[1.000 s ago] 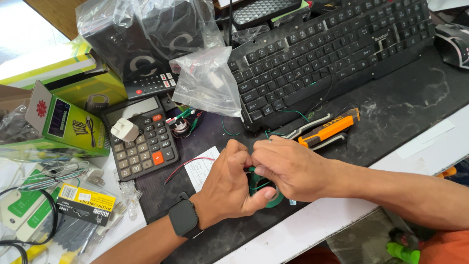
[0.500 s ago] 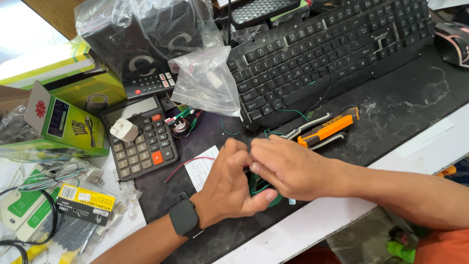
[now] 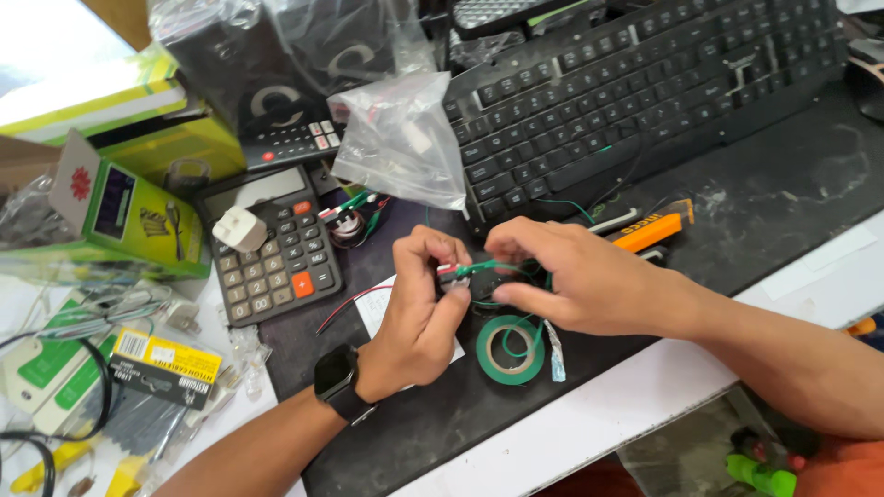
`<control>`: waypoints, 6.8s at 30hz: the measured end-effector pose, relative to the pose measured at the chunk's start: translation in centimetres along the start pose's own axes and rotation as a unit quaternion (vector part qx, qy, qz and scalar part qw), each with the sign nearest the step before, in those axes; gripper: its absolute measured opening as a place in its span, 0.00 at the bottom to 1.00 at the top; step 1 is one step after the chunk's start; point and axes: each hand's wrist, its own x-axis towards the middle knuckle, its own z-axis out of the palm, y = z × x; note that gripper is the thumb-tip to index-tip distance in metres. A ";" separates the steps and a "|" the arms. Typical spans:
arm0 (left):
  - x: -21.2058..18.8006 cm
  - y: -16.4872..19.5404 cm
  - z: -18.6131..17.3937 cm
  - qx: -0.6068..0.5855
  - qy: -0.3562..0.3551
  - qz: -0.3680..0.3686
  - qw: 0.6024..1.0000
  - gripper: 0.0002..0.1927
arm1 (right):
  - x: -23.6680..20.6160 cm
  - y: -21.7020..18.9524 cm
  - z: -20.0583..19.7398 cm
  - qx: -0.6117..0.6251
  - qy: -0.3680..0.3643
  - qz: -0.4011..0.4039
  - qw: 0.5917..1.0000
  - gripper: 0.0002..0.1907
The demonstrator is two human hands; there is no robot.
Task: The person wraps green electrical tape around a wire connection on a lamp holder component, winding the tape repeatedly to insulate the joint. They then coil the excess green wire, pick up a pair of pliers, and begin working on the wire ends.
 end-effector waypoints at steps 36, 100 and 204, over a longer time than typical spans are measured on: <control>0.7 -0.7 -0.4 -0.080 0.106 -0.080 0.988 0.06 | 0.4 2.3 -5.8 -0.119 -0.033 0.021 0.992 0.11; 4.4 6.4 -2.3 0.073 -0.047 -0.224 0.971 0.09 | -0.3 1.9 -1.6 0.065 0.008 0.010 0.998 0.26; 4.7 10.8 -1.9 0.239 -0.175 -0.186 0.937 0.08 | -0.2 2.5 -2.0 0.171 -0.160 -0.127 0.964 0.14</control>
